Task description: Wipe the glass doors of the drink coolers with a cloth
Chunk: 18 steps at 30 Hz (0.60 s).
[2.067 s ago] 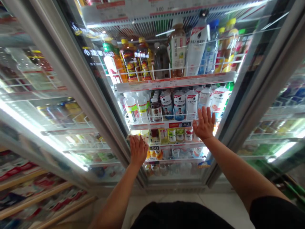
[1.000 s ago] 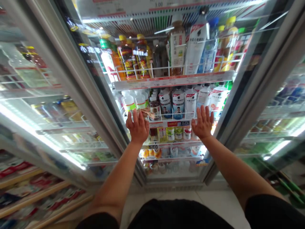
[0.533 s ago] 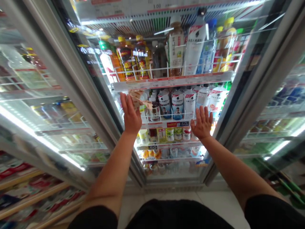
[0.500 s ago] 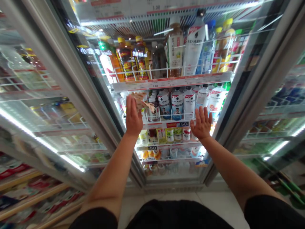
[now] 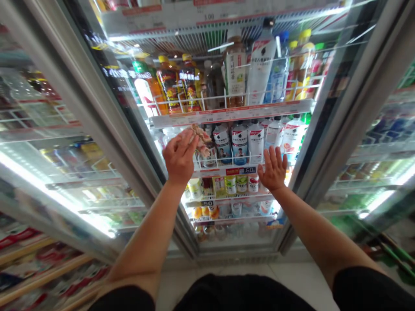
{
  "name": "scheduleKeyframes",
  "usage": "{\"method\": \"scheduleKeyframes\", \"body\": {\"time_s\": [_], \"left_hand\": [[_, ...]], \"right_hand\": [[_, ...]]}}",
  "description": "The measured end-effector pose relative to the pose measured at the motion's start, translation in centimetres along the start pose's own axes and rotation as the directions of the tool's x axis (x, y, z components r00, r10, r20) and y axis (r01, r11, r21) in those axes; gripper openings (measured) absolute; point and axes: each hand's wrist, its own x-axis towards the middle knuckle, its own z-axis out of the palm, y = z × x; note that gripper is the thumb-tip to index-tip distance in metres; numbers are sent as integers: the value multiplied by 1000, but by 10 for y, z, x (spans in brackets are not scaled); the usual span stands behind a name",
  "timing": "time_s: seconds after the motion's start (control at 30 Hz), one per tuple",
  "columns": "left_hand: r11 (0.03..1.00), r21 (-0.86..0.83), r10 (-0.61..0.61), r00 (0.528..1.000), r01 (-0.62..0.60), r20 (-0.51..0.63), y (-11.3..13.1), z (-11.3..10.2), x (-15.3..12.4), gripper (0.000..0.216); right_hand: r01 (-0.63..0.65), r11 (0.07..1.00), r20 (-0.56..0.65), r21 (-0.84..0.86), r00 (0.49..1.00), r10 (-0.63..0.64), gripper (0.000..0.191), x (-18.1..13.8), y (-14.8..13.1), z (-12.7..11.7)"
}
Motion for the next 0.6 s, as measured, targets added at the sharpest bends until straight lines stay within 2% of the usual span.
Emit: {"method": "scheduleKeyframes", "body": {"time_s": [0.13, 0.2, 0.3, 0.4, 0.53, 0.6], "left_hand": [[998, 6, 55, 997, -55, 48, 10, 3, -17, 35], [998, 23, 62, 997, -63, 37, 2, 1, -3, 34], [1000, -6, 12, 1000, -12, -23, -10, -7, 35, 35], [1000, 13, 1, 999, -1, -49, -2, -8, 49, 41], [994, 90, 58, 994, -66, 90, 28, 1, 7, 56], [989, 89, 106, 980, -122, 169, 32, 4, -13, 60]], "right_hand": [[24, 1000, -22, -6, 999, -25, 62, 0, 1, 0], [29, 1000, -35, -8, 999, -29, 61, 0, 1, 0], [14, 1000, -18, -9, 1000, -14, 61, 0, 1, -1], [32, 999, -40, 8, 999, -32, 64, 0, 0, -1], [18, 1000, -24, 0, 1000, -18, 62, 0, 0, -1], [6, 1000, 5, -5, 1000, -6, 62, 0, 0, 0]]}}
